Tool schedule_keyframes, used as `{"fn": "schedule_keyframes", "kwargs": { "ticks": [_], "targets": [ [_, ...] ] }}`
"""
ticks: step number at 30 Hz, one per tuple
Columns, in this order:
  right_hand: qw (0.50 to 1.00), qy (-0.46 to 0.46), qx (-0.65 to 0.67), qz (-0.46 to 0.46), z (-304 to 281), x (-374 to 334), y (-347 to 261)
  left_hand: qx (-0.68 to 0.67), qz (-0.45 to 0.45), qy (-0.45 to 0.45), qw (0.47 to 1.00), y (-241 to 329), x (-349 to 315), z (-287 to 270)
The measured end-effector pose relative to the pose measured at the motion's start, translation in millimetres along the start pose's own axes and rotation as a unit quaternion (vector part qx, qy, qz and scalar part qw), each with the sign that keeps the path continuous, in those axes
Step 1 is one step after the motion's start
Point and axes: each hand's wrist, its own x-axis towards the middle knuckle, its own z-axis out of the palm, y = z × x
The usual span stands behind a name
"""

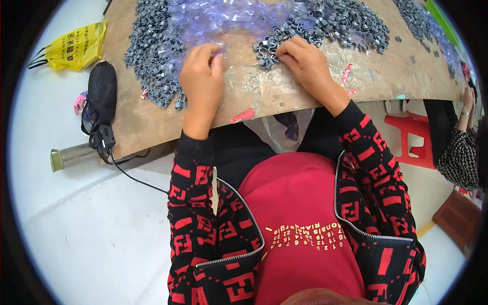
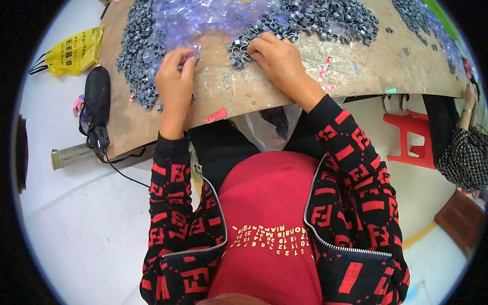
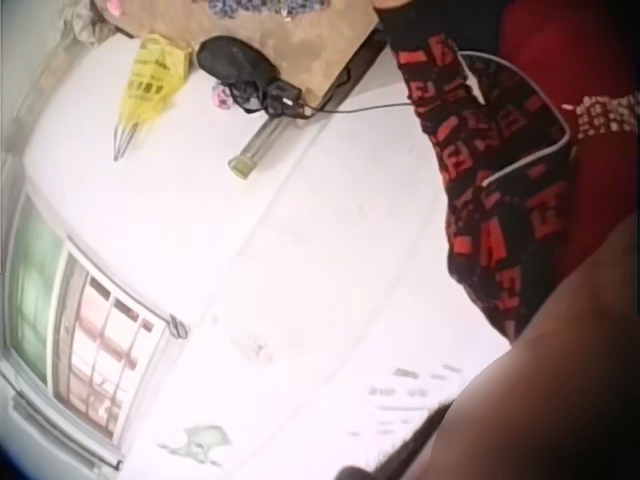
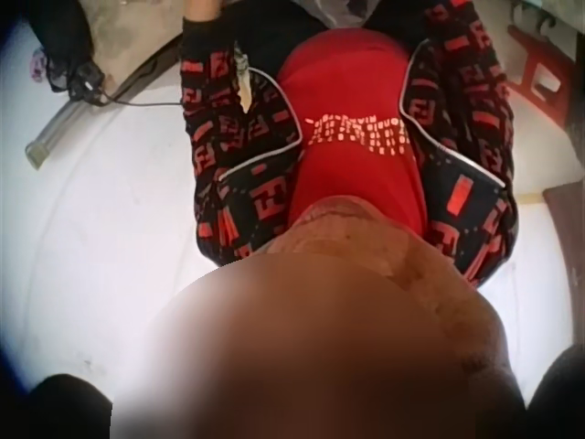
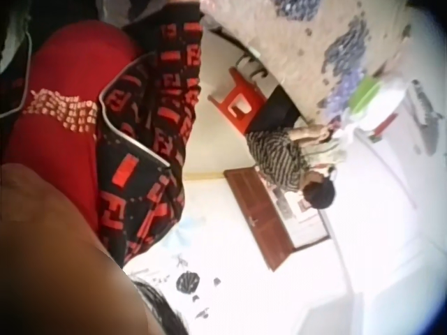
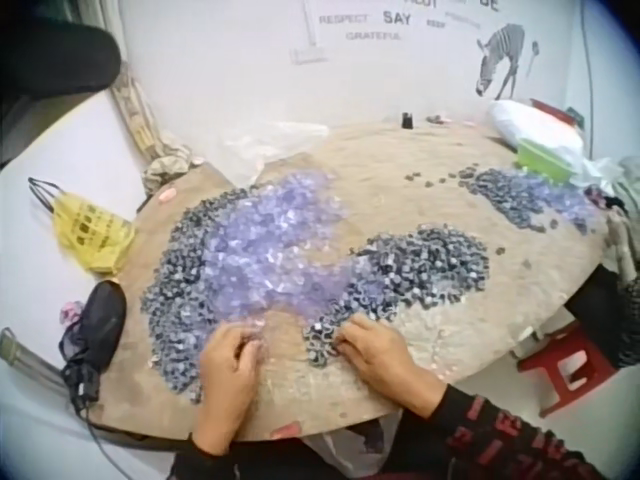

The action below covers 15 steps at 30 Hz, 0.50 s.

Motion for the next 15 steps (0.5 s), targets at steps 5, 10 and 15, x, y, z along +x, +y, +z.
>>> {"fn": "schedule_keyframes", "kwargs": {
  "ticks": [5,10,15],
  "targets": [
    [1.000,0.020,0.006,-0.018,-1,4,10,-0.177,-0.150,-0.012,0.973,38,-22,-14],
    [0.986,0.000,0.141,0.084,-31,-8,-14,-0.208,0.027,-0.102,0.973,73,-55,-20],
    [0.911,-0.205,0.332,0.137,-94,-61,-51,-0.223,0.052,-0.351,0.908,85,-124,28]
  ]
}}
